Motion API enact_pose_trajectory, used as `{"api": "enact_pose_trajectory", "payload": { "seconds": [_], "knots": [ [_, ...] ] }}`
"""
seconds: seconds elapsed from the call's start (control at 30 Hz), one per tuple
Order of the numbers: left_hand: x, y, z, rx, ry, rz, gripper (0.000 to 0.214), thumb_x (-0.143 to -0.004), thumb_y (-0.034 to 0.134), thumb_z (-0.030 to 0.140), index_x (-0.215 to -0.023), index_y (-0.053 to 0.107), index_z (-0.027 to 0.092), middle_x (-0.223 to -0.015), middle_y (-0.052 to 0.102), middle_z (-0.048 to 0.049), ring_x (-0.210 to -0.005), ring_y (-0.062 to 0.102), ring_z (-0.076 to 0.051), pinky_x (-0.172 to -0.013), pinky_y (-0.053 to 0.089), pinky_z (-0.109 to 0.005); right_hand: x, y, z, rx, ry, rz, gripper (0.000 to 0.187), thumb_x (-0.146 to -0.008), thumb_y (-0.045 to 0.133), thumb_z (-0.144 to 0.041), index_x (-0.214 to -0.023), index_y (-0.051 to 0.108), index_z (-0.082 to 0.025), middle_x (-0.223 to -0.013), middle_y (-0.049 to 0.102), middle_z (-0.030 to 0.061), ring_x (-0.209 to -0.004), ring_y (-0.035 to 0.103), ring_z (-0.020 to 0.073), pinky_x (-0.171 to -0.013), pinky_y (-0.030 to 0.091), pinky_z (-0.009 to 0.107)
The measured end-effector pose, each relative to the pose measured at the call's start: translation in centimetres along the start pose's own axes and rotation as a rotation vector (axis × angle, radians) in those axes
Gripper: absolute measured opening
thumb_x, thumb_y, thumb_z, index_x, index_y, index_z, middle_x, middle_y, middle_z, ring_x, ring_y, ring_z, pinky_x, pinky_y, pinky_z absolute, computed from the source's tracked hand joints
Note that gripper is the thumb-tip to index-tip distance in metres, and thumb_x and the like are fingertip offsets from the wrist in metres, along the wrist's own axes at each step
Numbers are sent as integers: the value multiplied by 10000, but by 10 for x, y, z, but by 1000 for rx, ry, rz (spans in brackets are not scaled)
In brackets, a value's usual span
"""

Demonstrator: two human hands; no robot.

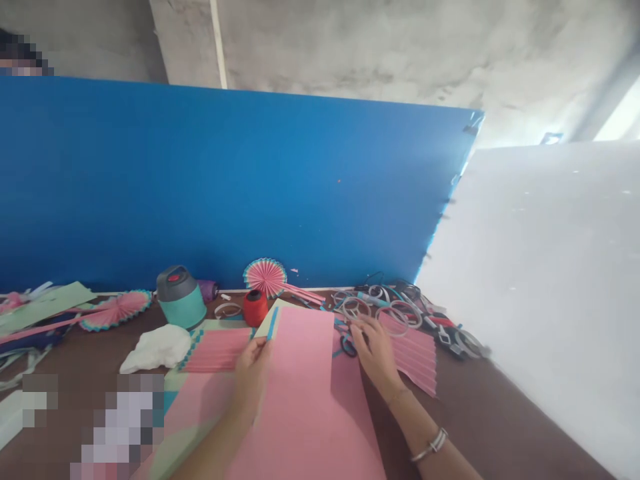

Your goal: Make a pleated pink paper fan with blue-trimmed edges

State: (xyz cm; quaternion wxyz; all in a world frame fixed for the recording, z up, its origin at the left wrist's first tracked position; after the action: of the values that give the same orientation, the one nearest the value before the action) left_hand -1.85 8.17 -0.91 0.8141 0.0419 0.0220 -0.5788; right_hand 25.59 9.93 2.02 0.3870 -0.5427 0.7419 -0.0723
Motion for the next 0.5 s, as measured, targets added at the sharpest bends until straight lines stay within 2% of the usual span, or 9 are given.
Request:
{"api": "enact_pose_trajectory", "payload": {
  "seconds": [0.07,0.17,0.2,0.27,0.37,0.4,0.43,0.5],
  "knots": [
    [-1,-1,-4,86,-26,29,312,-685,631,457,-817,612,175,-689,625,22,-646,571,-139,-599,424,-221,5,15,-7,-234,109,-176,393,-858,418,-443,-1021,627,-153,-981,650,116,-961,571,252,-844,443,397],
    [-1,4,-8,172,-69,-15,332,-690,637,477,-834,588,182,-685,621,27,-624,575,-130,-590,429,-221,15,39,-21,-436,173,-436,367,-765,550,-385,-1051,582,-158,-839,653,51,-790,594,199,-708,467,312],
    [-1,7,-8,200,-78,-39,338,-687,644,474,-847,584,182,-707,633,20,-642,588,-136,-606,438,-228,17,43,-23,-481,174,-470,331,-735,570,-359,-1000,587,-161,-811,645,36,-761,587,187,-684,460,293],
    [-2,9,-8,283,-91,-60,364,-680,654,469,-884,574,178,-784,666,-15,-719,624,-162,-666,462,-260,14,41,-19,-549,199,-436,231,-712,547,-322,-879,584,-167,-783,630,20,-734,573,170,-671,449,272],
    [-8,5,-6,446,-111,4,413,-675,654,446,-959,545,166,-870,687,-72,-797,643,-190,-750,476,-323,3,23,-3,-525,292,-319,206,-694,465,-276,-841,574,-182,-789,619,10,-738,561,164,-679,440,265],
    [-10,2,-4,478,-106,46,413,-675,653,423,-975,538,163,-872,688,-78,-792,642,-185,-760,475,-331,1,20,0,-478,306,-365,221,-683,450,-265,-838,584,-183,-780,622,8,-730,560,166,-670,439,265],
    [-13,-2,-2,490,-92,88,402,-676,651,394,-984,537,161,-872,686,-77,-780,638,-174,-760,473,-329,1,19,0,-410,285,-465,233,-669,449,-245,-833,601,-181,-784,631,9,-737,561,171,-670,436,264],
    [-19,-9,4,469,-53,156,360,-687,635,338,-988,545,162,-878,678,-69,-773,626,-155,-751,468,-314,5,22,-5,-258,186,-659,227,-649,461,-207,-793,632,-173,-769,649,10,-728,560,176,-666,425,261]
  ]
}}
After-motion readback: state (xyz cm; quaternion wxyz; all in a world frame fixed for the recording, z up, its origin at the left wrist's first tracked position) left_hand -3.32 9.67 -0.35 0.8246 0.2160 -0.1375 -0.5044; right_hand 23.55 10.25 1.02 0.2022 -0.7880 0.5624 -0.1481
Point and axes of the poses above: each hand's wrist, its own x-axis away from the middle knuckle, its own y-axis out of the palm, z = x × y, the point moved 6 cm from there along -x, towards the middle knuckle
